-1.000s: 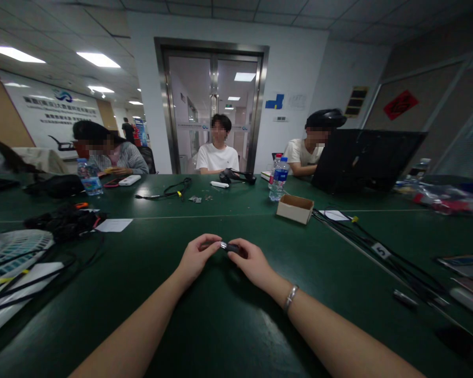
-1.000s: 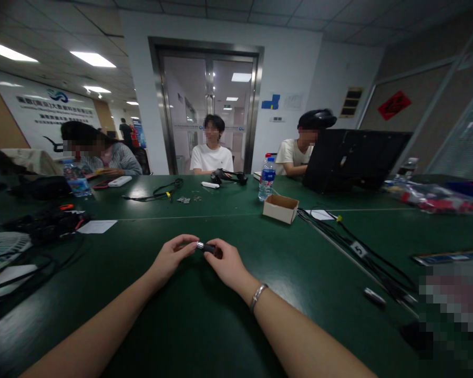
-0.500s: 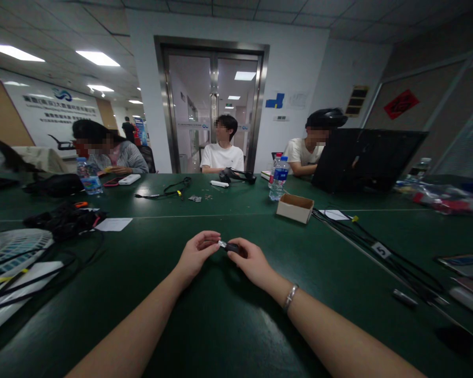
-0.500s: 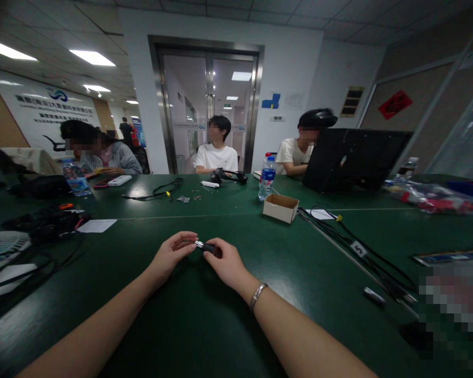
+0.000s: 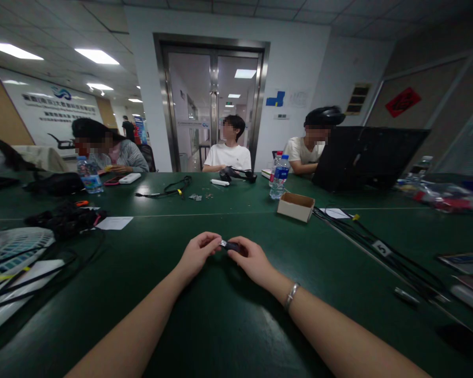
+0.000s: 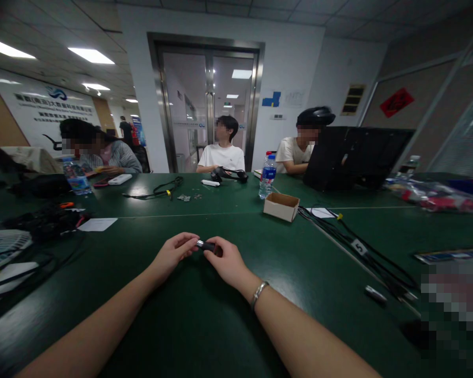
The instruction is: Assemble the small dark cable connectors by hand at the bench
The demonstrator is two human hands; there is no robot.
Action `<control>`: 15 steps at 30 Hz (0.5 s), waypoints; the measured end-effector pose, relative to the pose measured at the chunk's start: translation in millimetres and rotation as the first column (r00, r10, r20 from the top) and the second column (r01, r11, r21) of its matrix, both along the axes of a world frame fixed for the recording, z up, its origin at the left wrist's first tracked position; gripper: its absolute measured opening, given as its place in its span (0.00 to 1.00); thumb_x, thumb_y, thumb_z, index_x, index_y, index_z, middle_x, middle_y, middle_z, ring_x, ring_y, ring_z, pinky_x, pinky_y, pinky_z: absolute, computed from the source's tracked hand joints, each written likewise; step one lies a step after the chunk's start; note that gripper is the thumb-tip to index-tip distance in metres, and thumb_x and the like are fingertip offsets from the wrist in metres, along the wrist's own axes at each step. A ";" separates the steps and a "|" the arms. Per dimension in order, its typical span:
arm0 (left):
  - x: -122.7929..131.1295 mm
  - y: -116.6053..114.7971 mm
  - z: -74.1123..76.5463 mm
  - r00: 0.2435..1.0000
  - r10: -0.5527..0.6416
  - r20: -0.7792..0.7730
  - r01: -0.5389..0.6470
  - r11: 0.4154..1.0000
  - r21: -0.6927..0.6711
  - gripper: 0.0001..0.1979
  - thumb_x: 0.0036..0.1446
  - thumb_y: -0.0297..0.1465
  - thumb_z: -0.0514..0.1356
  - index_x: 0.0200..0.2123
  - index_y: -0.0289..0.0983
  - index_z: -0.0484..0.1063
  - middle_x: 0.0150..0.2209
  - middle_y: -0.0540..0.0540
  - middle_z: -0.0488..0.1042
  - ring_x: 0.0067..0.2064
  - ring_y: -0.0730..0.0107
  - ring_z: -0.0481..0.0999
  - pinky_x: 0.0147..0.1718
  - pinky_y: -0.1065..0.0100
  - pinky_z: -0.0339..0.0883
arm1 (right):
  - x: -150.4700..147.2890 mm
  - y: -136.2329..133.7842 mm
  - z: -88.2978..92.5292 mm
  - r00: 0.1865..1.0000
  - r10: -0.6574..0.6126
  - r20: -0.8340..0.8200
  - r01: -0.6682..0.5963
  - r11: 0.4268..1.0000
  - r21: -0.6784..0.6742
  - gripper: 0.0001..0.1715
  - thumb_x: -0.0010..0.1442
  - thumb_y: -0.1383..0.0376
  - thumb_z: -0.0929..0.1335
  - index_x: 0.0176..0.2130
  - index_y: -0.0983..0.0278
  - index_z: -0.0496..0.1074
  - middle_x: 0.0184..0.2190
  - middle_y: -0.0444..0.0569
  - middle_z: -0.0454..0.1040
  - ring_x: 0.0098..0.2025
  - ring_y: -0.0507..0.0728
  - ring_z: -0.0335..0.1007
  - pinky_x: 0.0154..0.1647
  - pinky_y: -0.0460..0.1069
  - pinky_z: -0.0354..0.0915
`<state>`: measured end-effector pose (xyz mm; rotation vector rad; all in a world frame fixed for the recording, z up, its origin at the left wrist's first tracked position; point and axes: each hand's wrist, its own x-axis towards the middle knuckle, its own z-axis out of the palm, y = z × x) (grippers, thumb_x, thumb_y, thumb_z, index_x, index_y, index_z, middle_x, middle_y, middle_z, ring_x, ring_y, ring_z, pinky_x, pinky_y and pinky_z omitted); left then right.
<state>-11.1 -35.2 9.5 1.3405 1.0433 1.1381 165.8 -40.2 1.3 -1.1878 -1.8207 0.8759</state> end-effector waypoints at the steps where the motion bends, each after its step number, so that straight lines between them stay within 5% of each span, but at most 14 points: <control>1: -0.3 0.7 -0.8 1.000 -0.012 -0.013 0.012 1.000 0.004 0.15 0.48 0.39 0.63 0.36 0.34 0.72 0.33 0.47 0.73 0.35 0.70 0.71 0.34 0.70 0.62 | -0.1 -0.2 0.5 1.000 0.000 0.004 0.000 1.000 0.001 0.13 0.54 0.65 0.67 0.42 0.64 0.71 0.29 0.43 0.70 0.29 0.51 0.64 0.31 0.46 0.61; 15: -6.2 1.5 -3.5 0.998 -0.055 -0.037 0.057 0.997 0.060 0.15 0.47 0.38 0.64 0.38 0.37 0.73 0.39 0.44 0.76 0.41 0.65 0.73 0.42 0.65 0.65 | -0.7 -2.2 4.4 0.999 0.004 -0.047 -0.007 0.998 -0.060 0.13 0.55 0.65 0.67 0.42 0.63 0.71 0.28 0.44 0.69 0.29 0.50 0.64 0.28 0.45 0.62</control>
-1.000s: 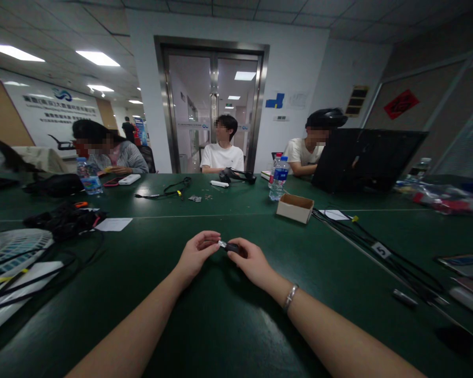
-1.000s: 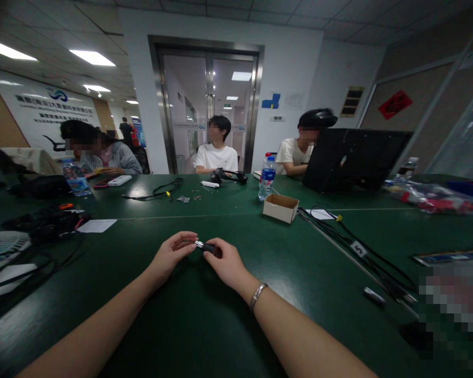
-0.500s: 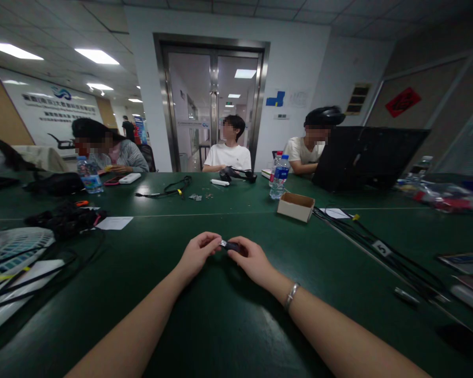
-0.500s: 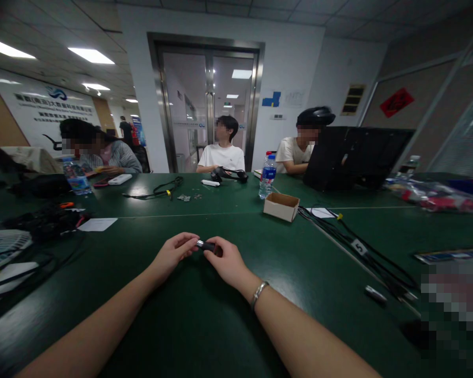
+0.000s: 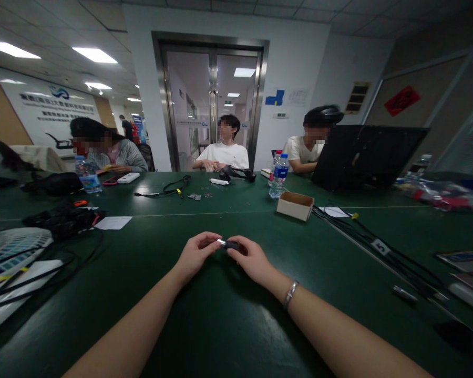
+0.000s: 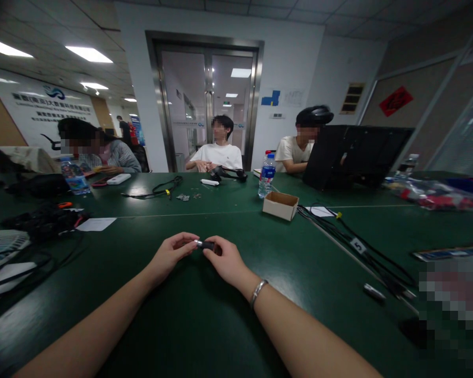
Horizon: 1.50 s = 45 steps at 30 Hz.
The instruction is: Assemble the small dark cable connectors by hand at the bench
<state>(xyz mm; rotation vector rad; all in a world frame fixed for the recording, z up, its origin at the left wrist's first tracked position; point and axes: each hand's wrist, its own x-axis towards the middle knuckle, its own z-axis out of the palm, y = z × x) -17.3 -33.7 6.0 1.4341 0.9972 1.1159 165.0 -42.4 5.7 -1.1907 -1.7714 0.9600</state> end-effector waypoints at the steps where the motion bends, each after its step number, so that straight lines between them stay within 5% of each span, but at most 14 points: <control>1: 0.0 -0.1 0.5 1.000 -0.004 0.006 0.004 1.000 0.006 0.15 0.47 0.37 0.64 0.38 0.37 0.73 0.39 0.44 0.76 0.42 0.64 0.73 0.44 0.64 0.65 | -0.4 -0.2 0.7 1.000 0.002 -0.010 -0.002 1.000 -0.005 0.13 0.55 0.65 0.66 0.42 0.63 0.71 0.28 0.44 0.69 0.28 0.50 0.64 0.27 0.45 0.62; 19: 3.6 -5.4 4.5 0.996 0.005 0.086 -0.007 1.000 0.025 0.11 0.43 0.32 0.66 0.33 0.35 0.74 0.43 0.43 0.76 0.47 0.61 0.73 0.53 0.59 0.61 | 0.3 1.7 -2.0 0.987 0.028 -0.158 -0.035 0.999 -0.040 0.11 0.59 0.58 0.62 0.40 0.62 0.63 0.20 0.37 0.62 0.19 0.47 0.58 0.19 0.42 0.56; 23: 2.7 -5.7 5.1 0.998 -0.015 0.065 0.014 1.000 0.017 0.14 0.46 0.33 0.64 0.38 0.36 0.74 0.43 0.43 0.76 0.48 0.61 0.73 0.53 0.59 0.61 | 1.1 3.7 -4.2 0.985 0.024 -0.170 -0.033 0.998 -0.048 0.13 0.59 0.56 0.61 0.40 0.62 0.64 0.20 0.38 0.64 0.20 0.48 0.59 0.19 0.43 0.56; 29: 2.9 -2.7 1.2 0.999 0.037 0.020 -0.037 0.999 0.001 0.20 0.45 0.35 0.66 0.44 0.38 0.70 0.44 0.43 0.74 0.45 0.62 0.73 0.47 0.60 0.65 | 0.9 4.7 -6.1 0.983 0.020 -0.180 -0.025 0.999 -0.030 0.14 0.58 0.57 0.62 0.41 0.62 0.63 0.22 0.39 0.65 0.20 0.48 0.60 0.20 0.43 0.56; 45: 4.9 -1.9 3.0 0.999 0.015 -0.047 -0.015 1.000 0.005 0.14 0.47 0.38 0.63 0.35 0.34 0.72 0.28 0.49 0.73 0.31 0.72 0.70 0.32 0.70 0.63 | 0.6 5.1 -6.5 0.981 0.027 -0.195 -0.031 0.999 -0.021 0.13 0.57 0.61 0.63 0.42 0.61 0.62 0.26 0.38 0.64 0.20 0.47 0.59 0.20 0.43 0.57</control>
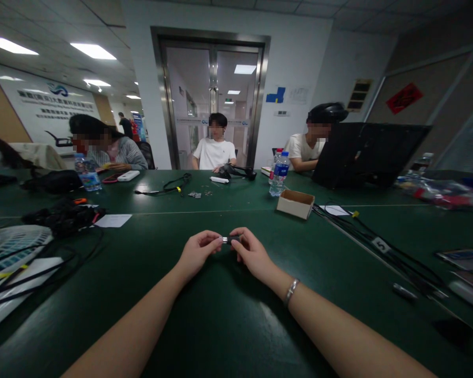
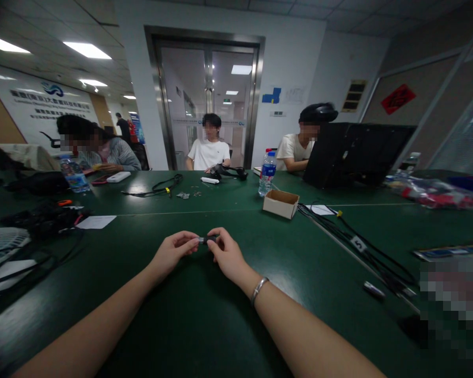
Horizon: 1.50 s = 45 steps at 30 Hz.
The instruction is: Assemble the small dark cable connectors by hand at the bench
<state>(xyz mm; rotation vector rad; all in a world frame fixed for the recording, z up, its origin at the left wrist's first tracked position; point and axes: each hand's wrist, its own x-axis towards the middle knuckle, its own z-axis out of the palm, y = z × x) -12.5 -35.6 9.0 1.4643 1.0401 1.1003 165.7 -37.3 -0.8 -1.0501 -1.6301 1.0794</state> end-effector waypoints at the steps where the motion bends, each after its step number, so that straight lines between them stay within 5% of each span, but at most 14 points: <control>1: 0.0 -0.1 0.2 1.000 0.004 -0.004 -0.004 1.000 -0.001 0.15 0.47 0.38 0.63 0.35 0.34 0.72 0.27 0.49 0.73 0.30 0.72 0.70 0.32 0.70 0.63 | -0.2 0.1 -0.1 1.000 0.000 -0.001 0.000 1.000 0.000 0.13 0.57 0.61 0.63 0.42 0.61 0.62 0.26 0.38 0.63 0.20 0.47 0.59 0.20 0.43 0.57; 36: 0.9 -0.4 -6.8 0.996 -0.029 0.086 0.013 0.984 0.178 0.09 0.47 0.29 0.62 0.34 0.35 0.72 0.37 0.46 0.76 0.42 0.65 0.75 0.48 0.61 0.66 | 1.1 4.1 -0.8 0.999 0.033 -0.037 -0.036 0.996 -0.076 0.17 0.58 0.55 0.62 0.40 0.64 0.66 0.19 0.38 0.64 0.19 0.47 0.58 0.19 0.43 0.56; 45: 2.4 -0.1 -5.6 0.996 0.026 0.088 -0.025 1.000 -0.019 0.18 0.50 0.38 0.62 0.43 0.36 0.68 0.37 0.45 0.74 0.37 0.68 0.75 0.38 0.65 0.69 | 0.5 0.8 2.2 0.999 0.022 -0.041 -0.024 0.998 -0.057 0.18 0.57 0.54 0.62 0.41 0.63 0.64 0.21 0.39 0.64 0.19 0.48 0.58 0.19 0.43 0.56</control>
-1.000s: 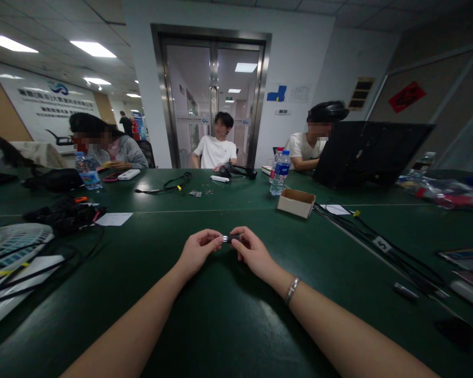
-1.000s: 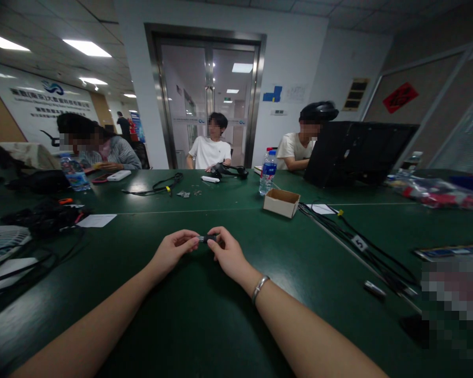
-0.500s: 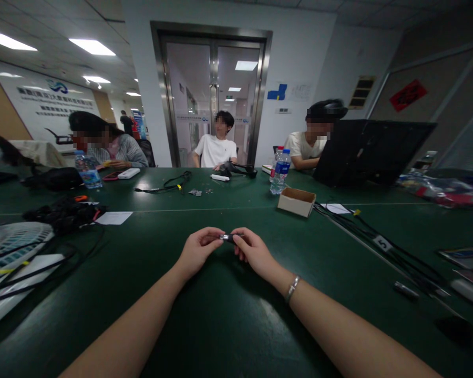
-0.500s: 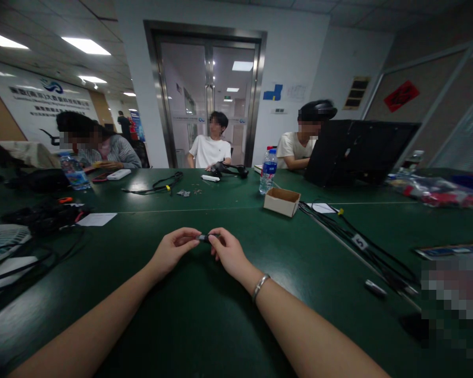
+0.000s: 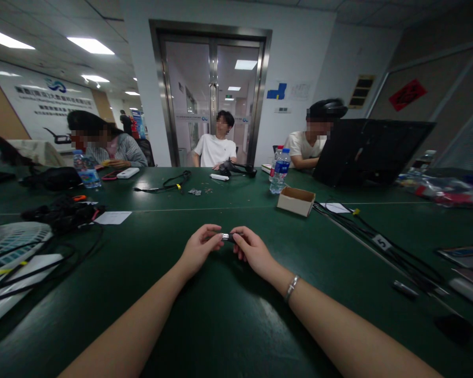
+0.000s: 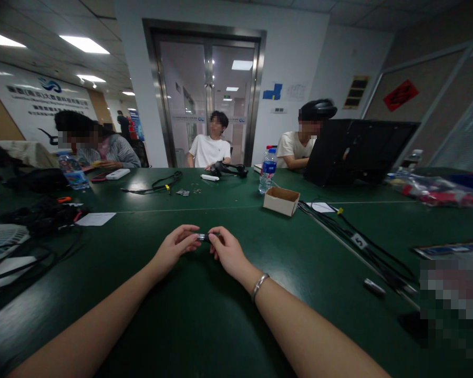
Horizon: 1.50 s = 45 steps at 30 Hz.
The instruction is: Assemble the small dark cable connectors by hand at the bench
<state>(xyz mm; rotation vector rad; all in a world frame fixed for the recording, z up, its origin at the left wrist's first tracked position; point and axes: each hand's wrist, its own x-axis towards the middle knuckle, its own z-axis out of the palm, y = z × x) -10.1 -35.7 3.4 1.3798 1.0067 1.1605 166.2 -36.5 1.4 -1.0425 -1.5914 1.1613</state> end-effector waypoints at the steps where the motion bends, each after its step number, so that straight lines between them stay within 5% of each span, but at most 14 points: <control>1: -0.2 1.1 -1.4 1.000 -0.005 -0.001 0.005 1.000 -0.021 0.17 0.50 0.39 0.61 0.41 0.35 0.68 0.35 0.46 0.74 0.35 0.69 0.75 0.36 0.66 0.69 | 0.0 -0.6 0.6 1.000 -0.003 0.002 0.003 1.000 0.005 0.17 0.57 0.54 0.62 0.41 0.63 0.64 0.21 0.39 0.64 0.19 0.48 0.58 0.19 0.43 0.56; 45: -0.5 -4.1 -0.3 0.988 0.003 -0.154 0.045 0.951 0.305 0.08 0.50 0.31 0.61 0.35 0.36 0.73 0.38 0.45 0.74 0.42 0.66 0.75 0.48 0.61 0.69 | -1.0 1.0 1.4 1.000 -0.013 -0.015 0.013 0.999 -0.033 0.16 0.57 0.54 0.62 0.38 0.63 0.65 0.18 0.36 0.59 0.17 0.47 0.54 0.17 0.43 0.51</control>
